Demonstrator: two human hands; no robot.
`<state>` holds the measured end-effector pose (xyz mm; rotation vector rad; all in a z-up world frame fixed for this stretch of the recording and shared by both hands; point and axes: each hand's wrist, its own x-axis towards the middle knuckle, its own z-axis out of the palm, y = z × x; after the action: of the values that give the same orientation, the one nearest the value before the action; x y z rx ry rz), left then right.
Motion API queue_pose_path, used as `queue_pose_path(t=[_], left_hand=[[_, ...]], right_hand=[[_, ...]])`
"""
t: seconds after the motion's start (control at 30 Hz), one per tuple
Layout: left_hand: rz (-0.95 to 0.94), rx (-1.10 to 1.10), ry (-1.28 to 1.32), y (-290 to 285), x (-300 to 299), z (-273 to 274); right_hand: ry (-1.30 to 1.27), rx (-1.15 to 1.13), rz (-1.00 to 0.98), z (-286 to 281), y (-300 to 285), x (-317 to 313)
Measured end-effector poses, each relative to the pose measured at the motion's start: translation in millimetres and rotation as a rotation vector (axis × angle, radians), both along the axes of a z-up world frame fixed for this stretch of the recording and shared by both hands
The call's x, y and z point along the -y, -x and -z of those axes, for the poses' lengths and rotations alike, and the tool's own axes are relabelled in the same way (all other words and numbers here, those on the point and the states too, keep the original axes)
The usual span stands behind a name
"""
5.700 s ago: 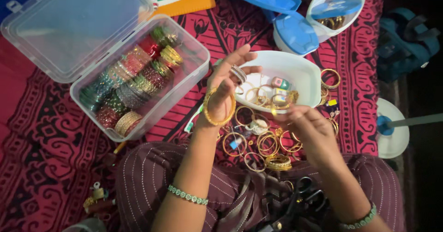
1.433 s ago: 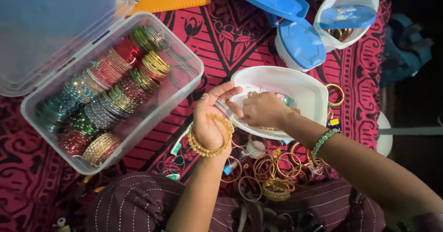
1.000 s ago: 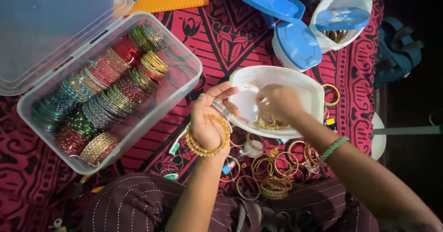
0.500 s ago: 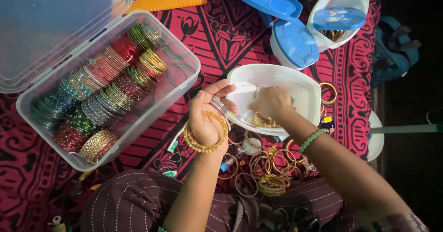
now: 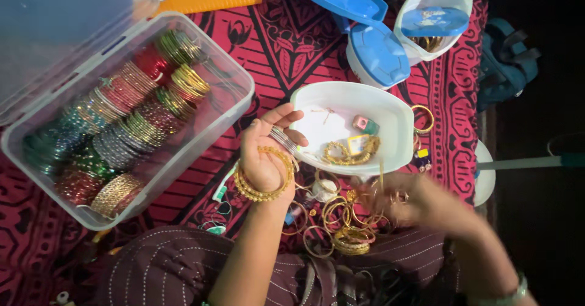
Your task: The person sits cross-legged on a bed and sorts through a pile of gold-colored bangles and small jewelry pieces. They pick up items, separate them, and place them into a white plastic container. A small green tube is used to apply a substance to a piece of jewelry before it is set aside.
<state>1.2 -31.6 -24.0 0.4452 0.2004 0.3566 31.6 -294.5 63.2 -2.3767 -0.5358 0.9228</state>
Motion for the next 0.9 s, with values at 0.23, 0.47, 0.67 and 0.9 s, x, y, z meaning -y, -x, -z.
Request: queue_pose_path(t=[0.23, 0.47, 0.67, 0.9], left_hand=[[0.055, 0.014, -0.019, 5.1, 2.1, -0.2], [0.055, 0.000, -0.066, 5.1, 1.2, -1.3], [0.023, -0.006, -0.027, 5.7, -7.1, -3.2], [0.044, 0.008, -0.086, 2.8, -2.4, 1.4]], right_hand=[[0.286, 0.091, -0.434, 27.5, 61.7, -42.5], [0.198, 0.528, -0.136, 37.1, -39.0, 7.9], [0.373, 0.479, -0.406, 88.3, -92.4, -11.4], [0.105, 0.729, -0.028, 87.7, -114.6, -5.0]])
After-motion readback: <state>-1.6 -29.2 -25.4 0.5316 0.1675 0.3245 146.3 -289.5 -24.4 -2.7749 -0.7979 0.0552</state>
